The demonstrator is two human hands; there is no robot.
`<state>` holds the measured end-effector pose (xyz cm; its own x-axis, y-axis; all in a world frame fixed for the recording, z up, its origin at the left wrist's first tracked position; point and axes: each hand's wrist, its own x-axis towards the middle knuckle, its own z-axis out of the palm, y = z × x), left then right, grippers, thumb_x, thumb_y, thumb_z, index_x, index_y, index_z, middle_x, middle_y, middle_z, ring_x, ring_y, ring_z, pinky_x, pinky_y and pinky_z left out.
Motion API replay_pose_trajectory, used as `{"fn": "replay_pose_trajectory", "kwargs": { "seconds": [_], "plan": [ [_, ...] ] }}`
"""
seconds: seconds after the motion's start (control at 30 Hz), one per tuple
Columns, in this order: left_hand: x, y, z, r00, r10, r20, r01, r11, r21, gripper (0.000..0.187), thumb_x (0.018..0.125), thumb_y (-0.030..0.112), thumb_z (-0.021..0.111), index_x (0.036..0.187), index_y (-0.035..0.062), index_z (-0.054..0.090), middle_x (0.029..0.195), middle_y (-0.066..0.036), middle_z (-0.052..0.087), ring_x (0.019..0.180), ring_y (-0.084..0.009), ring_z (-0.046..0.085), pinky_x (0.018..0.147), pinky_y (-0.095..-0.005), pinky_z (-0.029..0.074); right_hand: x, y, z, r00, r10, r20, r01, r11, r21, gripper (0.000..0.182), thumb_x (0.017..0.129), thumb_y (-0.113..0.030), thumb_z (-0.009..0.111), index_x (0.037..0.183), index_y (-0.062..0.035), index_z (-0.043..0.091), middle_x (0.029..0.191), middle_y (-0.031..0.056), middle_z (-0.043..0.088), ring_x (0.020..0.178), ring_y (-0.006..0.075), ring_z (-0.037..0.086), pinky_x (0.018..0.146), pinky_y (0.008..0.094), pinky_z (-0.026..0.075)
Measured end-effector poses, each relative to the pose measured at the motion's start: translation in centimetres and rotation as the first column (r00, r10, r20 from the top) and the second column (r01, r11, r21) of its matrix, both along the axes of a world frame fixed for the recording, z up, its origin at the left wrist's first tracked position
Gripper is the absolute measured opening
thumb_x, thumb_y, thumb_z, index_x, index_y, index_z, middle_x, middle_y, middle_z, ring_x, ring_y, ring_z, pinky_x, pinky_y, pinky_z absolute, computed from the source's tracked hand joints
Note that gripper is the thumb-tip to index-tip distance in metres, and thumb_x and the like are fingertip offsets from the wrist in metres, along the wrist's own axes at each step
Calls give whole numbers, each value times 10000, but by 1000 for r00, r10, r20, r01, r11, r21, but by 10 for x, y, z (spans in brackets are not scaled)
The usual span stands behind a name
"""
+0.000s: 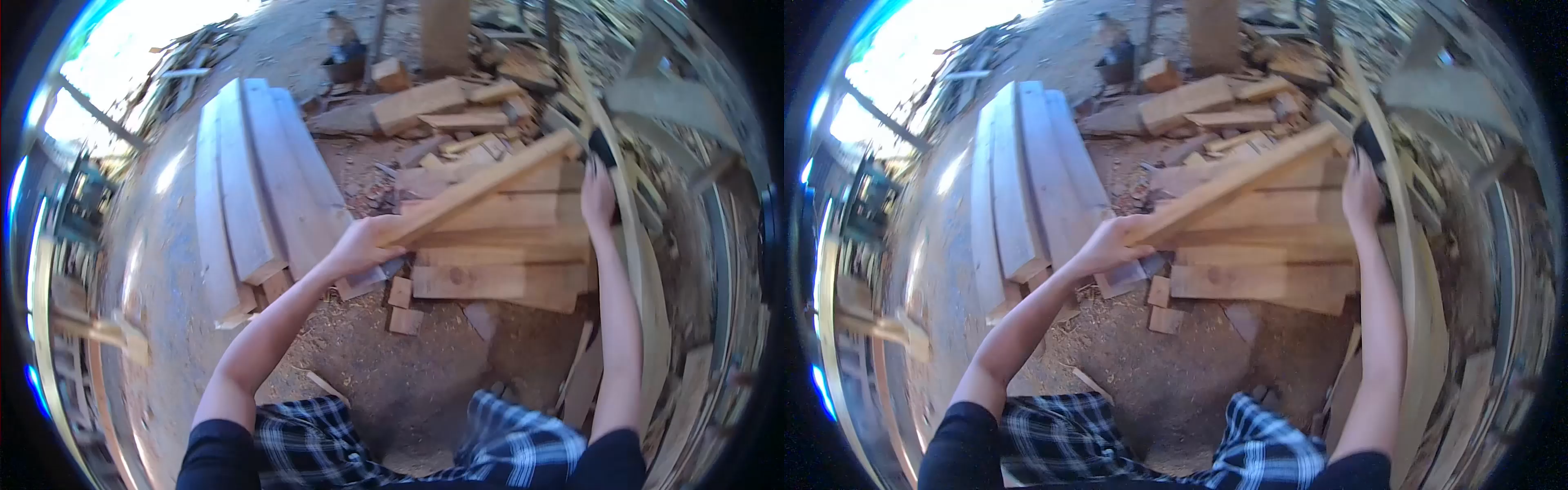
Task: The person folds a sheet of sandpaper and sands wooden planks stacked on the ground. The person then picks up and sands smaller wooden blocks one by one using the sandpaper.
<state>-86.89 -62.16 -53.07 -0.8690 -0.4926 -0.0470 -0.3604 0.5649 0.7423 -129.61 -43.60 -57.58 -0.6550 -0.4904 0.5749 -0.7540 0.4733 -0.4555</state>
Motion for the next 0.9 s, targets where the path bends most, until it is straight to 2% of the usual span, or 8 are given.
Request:
{"fn": "replay_pose_trajectory", "kwargs": {
  "seconds": [0.03,0.1,0.23,0.37,0.63,0.8,0.87,0.9],
  "plan": [
    [-3,5,7,995,9,95,6,988,-157,599,756,270,763,1280,55,565,1161,-158,657,1080,-317,617,937,-378,470,18,11,-4,997,60,40,-66,985,163,416,1021,-286,392,1339,-44,510,1330,218,531,1190,398,517,991,460,415],
    [-18,16,23,999,-4,-35,-5,964,-267,628,789,347,735,1312,64,532,1221,-187,609,1114,-355,588,928,-404,490,47,24,-29,972,155,-177,-80,925,372,440,1003,-244,428,1372,-7,460,1436,159,452,1314,335,430,1092,432,346],
    [-50,34,32,983,26,184,53,910,-411,732,797,309,721,1406,113,366,1225,-178,582,1079,-364,603,850,-473,517,58,26,-24,981,142,-130,-86,926,369,405,997,-179,439,1366,-13,469,1432,153,459,1351,317,393,1134,449,289],
    [-58,34,9,991,78,111,-10,861,-509,673,809,301,712,1368,130,378,1155,-171,607,1018,-360,628,801,-479,521,54,23,-26,973,176,-152,-115,932,344,401,996,-175,446,1361,-11,474,1427,152,464,1354,324,388,1134,436,293],
    [-32,15,11,1000,17,5,-14,934,-356,626,812,368,722,1318,96,472,1130,-196,642,1013,-371,634,842,-437,505,55,25,-25,969,139,-206,-45,912,407,412,1000,-202,448,1369,-21,472,1451,120,449,1348,290,407,1110,402,342],
    [9,32,3,980,59,-191,-25,984,177,515,878,342,696,1248,13,555,1091,-133,666,1036,-188,618,917,-327,465,49,24,-20,989,149,16,-148,957,251,413,1004,-258,450,1352,-43,508,1398,132,506,1309,306,449,1093,379,352],
    [26,43,24,987,65,-146,-42,987,156,487,901,309,680,1235,-22,555,1087,-98,663,1032,-142,583,925,-315,458,34,26,-23,959,188,212,-206,976,67,436,997,-350,463,1273,-36,586,1326,179,559,1250,344,495,1063,395,365],
    [36,48,30,992,78,-101,-65,990,126,508,883,325,701,1235,-13,559,1087,-108,672,1034,-152,597,921,-318,466,22,25,-26,966,150,211,-172,981,89,499,991,-408,451,1227,2,609,1299,226,563,1234,358,505,1058,397,364]
  ]
}}
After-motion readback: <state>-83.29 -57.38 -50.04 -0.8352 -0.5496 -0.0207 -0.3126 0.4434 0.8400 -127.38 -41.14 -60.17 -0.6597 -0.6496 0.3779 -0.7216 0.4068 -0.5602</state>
